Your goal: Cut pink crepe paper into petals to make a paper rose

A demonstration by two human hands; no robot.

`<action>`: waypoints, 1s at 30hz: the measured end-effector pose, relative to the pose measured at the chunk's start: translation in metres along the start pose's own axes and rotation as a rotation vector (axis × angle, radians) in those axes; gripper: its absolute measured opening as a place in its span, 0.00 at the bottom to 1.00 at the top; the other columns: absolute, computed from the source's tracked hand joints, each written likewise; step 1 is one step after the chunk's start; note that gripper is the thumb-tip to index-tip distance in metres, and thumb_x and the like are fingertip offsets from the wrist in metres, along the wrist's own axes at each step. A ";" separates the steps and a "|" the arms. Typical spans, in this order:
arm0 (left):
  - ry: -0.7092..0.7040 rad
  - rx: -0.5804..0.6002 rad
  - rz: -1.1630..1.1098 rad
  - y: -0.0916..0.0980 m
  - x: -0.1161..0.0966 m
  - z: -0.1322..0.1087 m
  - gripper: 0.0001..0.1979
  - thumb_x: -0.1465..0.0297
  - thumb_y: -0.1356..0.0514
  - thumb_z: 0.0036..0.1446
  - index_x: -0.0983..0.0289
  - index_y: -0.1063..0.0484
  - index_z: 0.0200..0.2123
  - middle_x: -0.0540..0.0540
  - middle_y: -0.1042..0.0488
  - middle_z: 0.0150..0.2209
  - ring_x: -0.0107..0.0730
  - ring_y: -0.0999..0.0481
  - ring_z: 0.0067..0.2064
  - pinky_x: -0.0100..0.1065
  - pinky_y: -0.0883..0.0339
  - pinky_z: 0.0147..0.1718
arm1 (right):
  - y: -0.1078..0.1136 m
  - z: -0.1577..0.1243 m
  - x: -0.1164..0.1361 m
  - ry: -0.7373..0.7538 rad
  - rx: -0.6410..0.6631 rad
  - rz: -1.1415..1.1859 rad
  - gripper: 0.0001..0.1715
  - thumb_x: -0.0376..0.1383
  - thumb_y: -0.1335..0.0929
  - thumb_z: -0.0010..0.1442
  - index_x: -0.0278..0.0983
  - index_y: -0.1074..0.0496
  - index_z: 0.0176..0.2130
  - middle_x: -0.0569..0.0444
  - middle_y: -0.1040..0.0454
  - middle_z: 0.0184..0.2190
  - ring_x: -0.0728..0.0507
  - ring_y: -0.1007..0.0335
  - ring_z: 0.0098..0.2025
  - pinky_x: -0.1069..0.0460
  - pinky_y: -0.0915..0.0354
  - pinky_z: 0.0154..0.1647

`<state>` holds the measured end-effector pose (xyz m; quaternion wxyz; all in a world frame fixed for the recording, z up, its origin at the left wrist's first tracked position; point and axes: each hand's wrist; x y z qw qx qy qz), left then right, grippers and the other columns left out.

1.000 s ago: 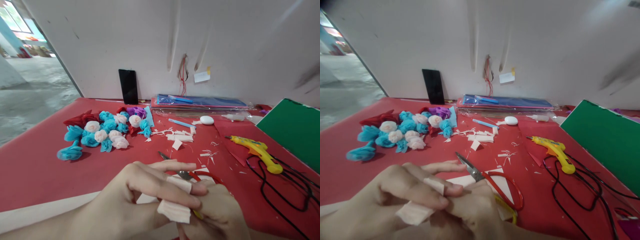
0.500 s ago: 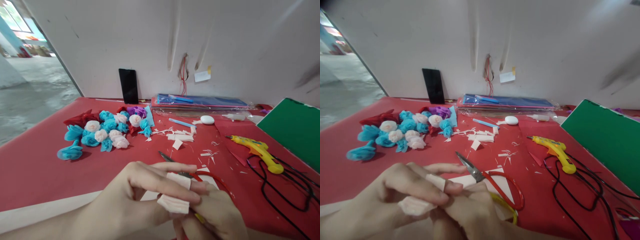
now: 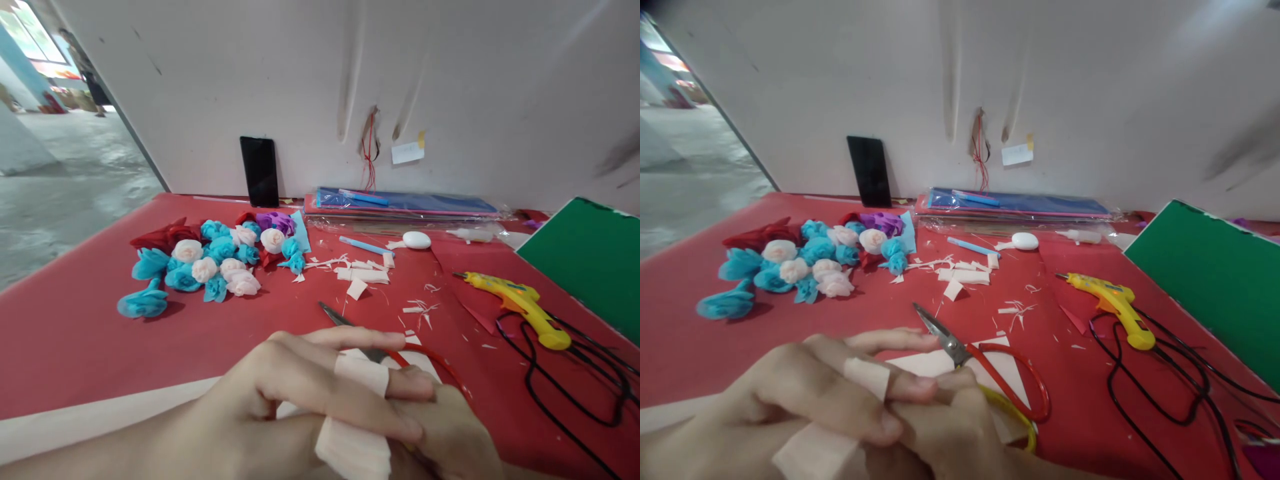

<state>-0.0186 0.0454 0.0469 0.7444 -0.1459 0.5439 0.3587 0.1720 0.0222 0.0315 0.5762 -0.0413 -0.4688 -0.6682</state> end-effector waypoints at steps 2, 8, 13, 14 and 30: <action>-0.065 0.016 -0.020 0.001 -0.002 0.003 0.17 0.74 0.45 0.61 0.50 0.31 0.51 0.49 0.28 0.52 0.35 0.27 0.52 0.40 0.50 0.62 | -0.007 0.001 0.001 -0.014 -0.010 0.011 0.18 0.36 0.40 0.64 0.38 0.28 0.26 0.59 0.35 0.14 0.54 0.38 0.16 0.62 0.44 0.13; -0.058 0.017 -0.067 -0.001 -0.006 0.009 0.17 0.75 0.45 0.61 0.51 0.30 0.50 0.51 0.27 0.51 0.36 0.27 0.52 0.41 0.50 0.62 | -0.029 0.008 -0.001 -0.022 -0.116 0.093 0.25 0.37 0.44 0.63 0.37 0.38 0.17 0.60 0.41 0.11 0.54 0.44 0.13 0.60 0.43 0.14; 0.003 0.021 -0.055 -0.001 -0.007 0.006 0.18 0.77 0.44 0.60 0.51 0.29 0.49 0.51 0.28 0.52 0.35 0.28 0.53 0.39 0.47 0.60 | -0.020 0.012 0.004 -0.037 -0.124 0.154 0.19 0.30 0.41 0.59 0.36 0.44 0.17 0.63 0.38 0.11 0.56 0.42 0.14 0.62 0.42 0.19; -0.006 0.016 -0.047 -0.001 -0.008 0.006 0.18 0.77 0.44 0.59 0.51 0.28 0.48 0.51 0.27 0.52 0.35 0.28 0.53 0.38 0.47 0.60 | -0.020 0.011 0.004 -0.045 -0.100 0.158 0.18 0.30 0.41 0.59 0.36 0.43 0.18 0.62 0.37 0.12 0.56 0.40 0.15 0.62 0.40 0.21; -0.077 -0.037 0.056 0.001 -0.007 0.007 0.20 0.78 0.42 0.57 0.52 0.30 0.50 0.49 0.27 0.50 0.34 0.26 0.51 0.38 0.47 0.61 | -0.033 -0.009 -0.008 -0.112 -0.023 0.031 0.26 0.37 0.45 0.63 0.38 0.36 0.17 0.58 0.38 0.12 0.52 0.46 0.14 0.56 0.43 0.18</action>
Point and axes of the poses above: each hand's wrist, its own z-axis towards the middle knuckle, its own y-axis out of the back of the hand, x = y × z
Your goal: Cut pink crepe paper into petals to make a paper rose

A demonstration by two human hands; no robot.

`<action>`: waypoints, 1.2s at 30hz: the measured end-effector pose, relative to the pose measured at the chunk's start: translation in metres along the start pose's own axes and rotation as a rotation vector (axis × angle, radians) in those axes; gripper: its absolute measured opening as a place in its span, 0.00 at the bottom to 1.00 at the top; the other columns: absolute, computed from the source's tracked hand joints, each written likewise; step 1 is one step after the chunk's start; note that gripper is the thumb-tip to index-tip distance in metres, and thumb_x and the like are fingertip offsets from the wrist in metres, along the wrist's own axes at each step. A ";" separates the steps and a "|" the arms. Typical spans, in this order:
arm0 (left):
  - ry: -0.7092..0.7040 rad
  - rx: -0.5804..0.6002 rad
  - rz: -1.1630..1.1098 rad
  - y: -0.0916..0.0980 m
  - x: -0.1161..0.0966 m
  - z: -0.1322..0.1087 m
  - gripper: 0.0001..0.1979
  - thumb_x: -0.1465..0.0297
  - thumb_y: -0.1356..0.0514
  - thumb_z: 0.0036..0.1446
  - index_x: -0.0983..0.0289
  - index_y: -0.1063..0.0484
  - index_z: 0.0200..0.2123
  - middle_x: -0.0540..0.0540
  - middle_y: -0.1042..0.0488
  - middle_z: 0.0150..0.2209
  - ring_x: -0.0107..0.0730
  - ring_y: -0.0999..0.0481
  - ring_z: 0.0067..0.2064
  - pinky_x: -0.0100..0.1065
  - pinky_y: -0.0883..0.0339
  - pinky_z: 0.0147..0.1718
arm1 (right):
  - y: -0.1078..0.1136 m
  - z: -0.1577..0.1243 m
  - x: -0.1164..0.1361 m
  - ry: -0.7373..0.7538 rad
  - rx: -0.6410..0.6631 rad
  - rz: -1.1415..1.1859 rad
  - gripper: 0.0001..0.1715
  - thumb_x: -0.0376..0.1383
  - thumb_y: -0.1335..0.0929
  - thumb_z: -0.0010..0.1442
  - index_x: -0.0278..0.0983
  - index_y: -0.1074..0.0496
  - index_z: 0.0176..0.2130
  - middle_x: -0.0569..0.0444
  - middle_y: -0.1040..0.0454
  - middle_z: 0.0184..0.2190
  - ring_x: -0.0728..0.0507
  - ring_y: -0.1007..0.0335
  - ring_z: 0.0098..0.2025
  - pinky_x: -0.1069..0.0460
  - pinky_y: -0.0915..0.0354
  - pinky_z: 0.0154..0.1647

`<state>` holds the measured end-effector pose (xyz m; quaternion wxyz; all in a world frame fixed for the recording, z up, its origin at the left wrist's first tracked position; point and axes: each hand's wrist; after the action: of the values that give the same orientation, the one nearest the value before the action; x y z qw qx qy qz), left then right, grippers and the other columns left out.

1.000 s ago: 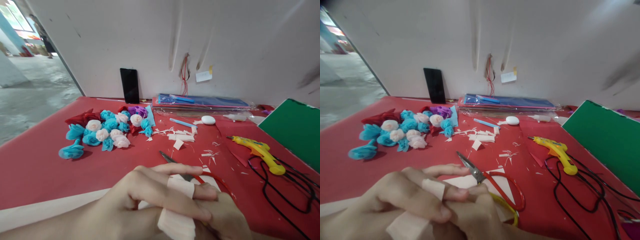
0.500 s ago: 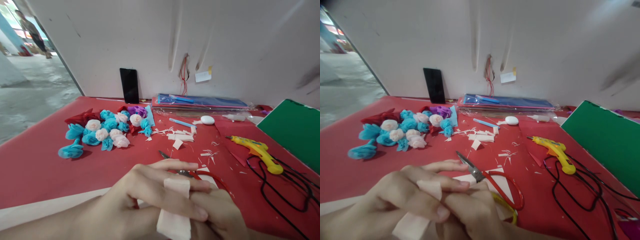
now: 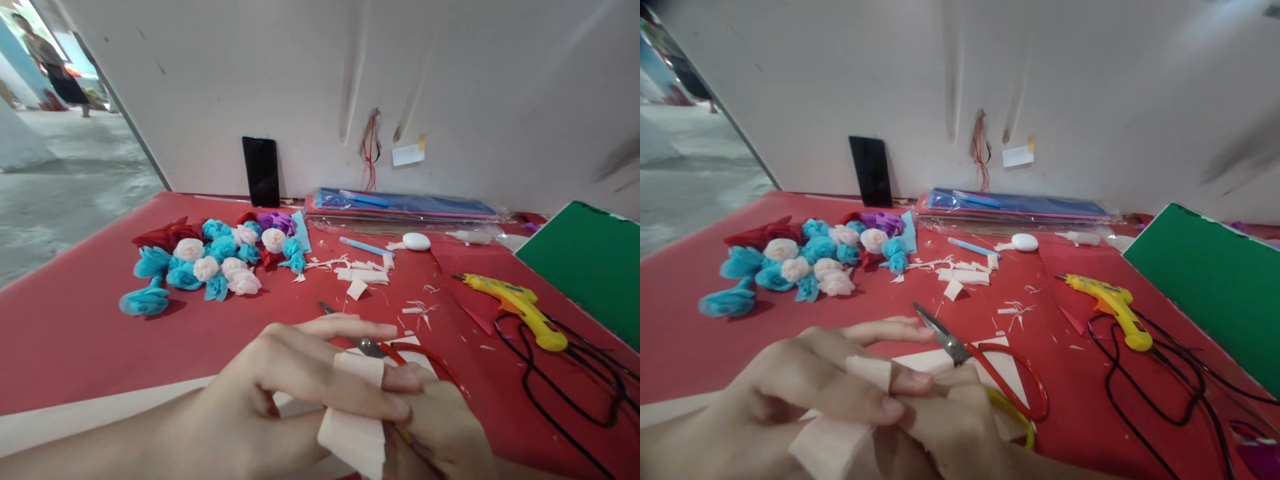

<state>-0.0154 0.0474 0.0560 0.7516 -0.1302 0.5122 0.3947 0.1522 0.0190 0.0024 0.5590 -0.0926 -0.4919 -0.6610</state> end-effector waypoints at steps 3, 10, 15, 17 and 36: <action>-0.018 -0.010 0.021 0.000 0.004 -0.001 0.20 0.78 0.43 0.58 0.51 0.30 0.50 0.48 0.26 0.50 0.34 0.26 0.51 0.38 0.48 0.61 | 0.003 0.000 0.001 0.002 0.004 -0.014 0.23 0.36 0.44 0.61 0.38 0.34 0.18 0.59 0.38 0.12 0.52 0.45 0.14 0.57 0.43 0.17; -0.051 -0.041 0.010 -0.004 0.006 -0.001 0.17 0.76 0.43 0.59 0.53 0.28 0.49 0.51 0.25 0.49 0.35 0.25 0.49 0.40 0.49 0.61 | 0.014 0.010 0.008 0.032 0.022 -0.012 0.21 0.31 0.43 0.58 0.37 0.39 0.16 0.59 0.41 0.11 0.52 0.45 0.14 0.58 0.42 0.18; 0.019 -0.069 -0.022 -0.003 0.003 0.002 0.16 0.74 0.44 0.60 0.53 0.28 0.48 0.51 0.25 0.48 0.33 0.24 0.48 0.39 0.46 0.60 | 0.028 0.015 0.013 -0.003 0.042 -0.032 0.15 0.23 0.40 0.50 0.35 0.39 0.17 0.61 0.35 0.13 0.55 0.38 0.16 0.62 0.42 0.21; 0.039 -0.049 -0.046 -0.001 0.004 0.003 0.15 0.74 0.45 0.61 0.53 0.28 0.48 0.50 0.26 0.49 0.34 0.25 0.49 0.39 0.46 0.61 | 0.029 0.016 0.013 -0.021 0.041 -0.009 0.13 0.23 0.40 0.50 0.35 0.38 0.18 0.61 0.33 0.15 0.55 0.36 0.18 0.62 0.43 0.22; 0.421 -0.300 -0.357 0.005 0.007 0.002 0.08 0.70 0.39 0.56 0.56 0.22 0.38 0.49 0.21 0.40 0.38 0.22 0.44 0.33 0.26 0.45 | 0.086 0.024 0.006 -0.613 0.385 -0.595 0.11 0.35 0.36 0.57 0.36 0.28 0.40 0.50 0.25 0.34 0.42 0.29 0.33 0.51 0.37 0.31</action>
<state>-0.0167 0.0557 0.0516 0.6587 -0.4063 0.5617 0.2923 0.2117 0.0425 0.0651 0.1811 -0.0332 -0.7533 -0.6314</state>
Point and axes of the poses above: each hand's wrist, its own z-axis towards the middle knuckle, its own y-axis out of the back of the hand, x = y × z
